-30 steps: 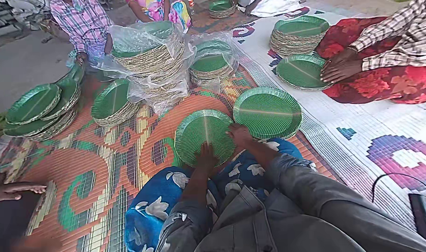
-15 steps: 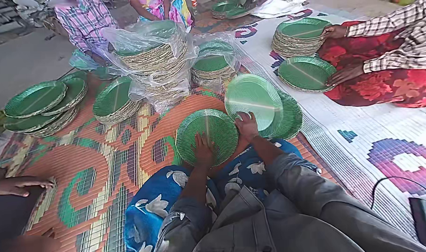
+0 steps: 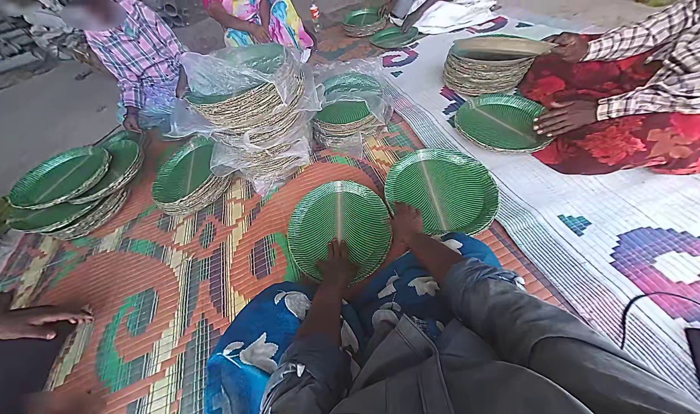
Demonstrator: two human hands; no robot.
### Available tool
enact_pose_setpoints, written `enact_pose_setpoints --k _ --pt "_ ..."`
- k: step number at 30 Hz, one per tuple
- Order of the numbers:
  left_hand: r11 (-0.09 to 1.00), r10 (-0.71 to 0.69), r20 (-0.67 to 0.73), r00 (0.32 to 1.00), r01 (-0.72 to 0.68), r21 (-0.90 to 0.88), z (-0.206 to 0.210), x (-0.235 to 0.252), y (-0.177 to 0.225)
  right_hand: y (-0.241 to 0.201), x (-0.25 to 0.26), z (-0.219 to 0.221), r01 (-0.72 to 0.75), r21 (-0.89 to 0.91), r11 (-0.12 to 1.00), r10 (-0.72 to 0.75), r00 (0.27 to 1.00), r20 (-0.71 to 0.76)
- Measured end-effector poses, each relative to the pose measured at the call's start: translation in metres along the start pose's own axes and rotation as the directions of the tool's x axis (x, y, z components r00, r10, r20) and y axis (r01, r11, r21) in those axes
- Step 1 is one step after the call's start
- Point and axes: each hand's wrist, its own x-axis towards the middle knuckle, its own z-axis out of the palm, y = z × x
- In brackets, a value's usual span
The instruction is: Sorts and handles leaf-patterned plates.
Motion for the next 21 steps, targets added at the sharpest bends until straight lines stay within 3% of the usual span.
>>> enact_pose_setpoints --k 3,7,9,11,12,13,14,15,16,17,18,20,21 --pt "1.000 -0.004 -0.004 1.000 0.004 -0.007 -0.005 0.001 0.001 0.004 0.004 -0.008 -0.145 -0.021 0.989 0.146 0.986 0.076" --pt "1.000 0.000 0.000 1.000 0.000 -0.007 -0.003 0.006 0.001 0.017 0.008 -0.012 -0.185 0.057 0.981 0.184 0.983 0.014" --pt "1.000 0.000 -0.016 1.000 -0.001 -0.015 -0.007 0.003 0.000 0.019 0.006 -0.015 -0.161 0.120 0.980 0.175 0.978 -0.116" --pt "0.994 0.032 -0.236 0.971 -0.055 -0.090 -0.008 0.000 -0.001 0.020 0.005 -0.010 0.050 0.141 0.989 0.008 0.921 -0.389" --pt "0.982 0.049 -0.454 0.889 -0.125 -0.139 -0.005 0.001 -0.002 0.017 0.003 -0.008 0.201 0.126 0.971 -0.124 0.882 -0.455" --pt "0.968 0.075 -0.686 0.723 -0.218 -0.123 -0.002 0.007 -0.003 0.013 -0.001 -0.004 0.336 0.123 0.934 -0.252 0.861 -0.442" --pt "0.958 0.087 -0.828 0.554 -0.275 -0.083 -0.004 0.011 -0.003 0.006 -0.007 0.000 0.454 0.125 0.882 -0.379 0.842 -0.385" --pt "0.951 0.096 -0.887 0.451 -0.305 -0.052 -0.009 0.012 -0.002 -0.002 -0.014 0.004 0.542 0.122 0.831 -0.497 0.823 -0.275" --pt "0.950 0.115 -0.903 0.414 -0.310 -0.022 -0.013 0.012 -0.002 -0.010 -0.019 0.007 0.610 0.107 0.785 -0.597 0.791 -0.134" --pt "0.952 0.147 -0.884 0.445 -0.305 0.005 -0.012 0.010 -0.003 -0.017 -0.022 0.013 0.667 0.083 0.741 -0.668 0.744 -0.009" --pt "0.957 0.178 -0.815 0.552 -0.289 0.013 -0.008 0.007 -0.003 -0.021 -0.022 0.021 0.707 0.064 0.704 -0.710 0.699 0.088" --pt "0.983 0.157 -0.454 0.877 -0.184 -0.016 -0.004 -0.001 -0.002 -0.019 -0.016 0.030 0.713 0.045 0.700 -0.707 0.682 0.188" --pt "0.992 0.122 -0.258 0.958 -0.123 0.013 -0.002 -0.001 -0.001 -0.013 -0.012 0.032 0.680 0.048 0.732 -0.679 0.721 0.138"
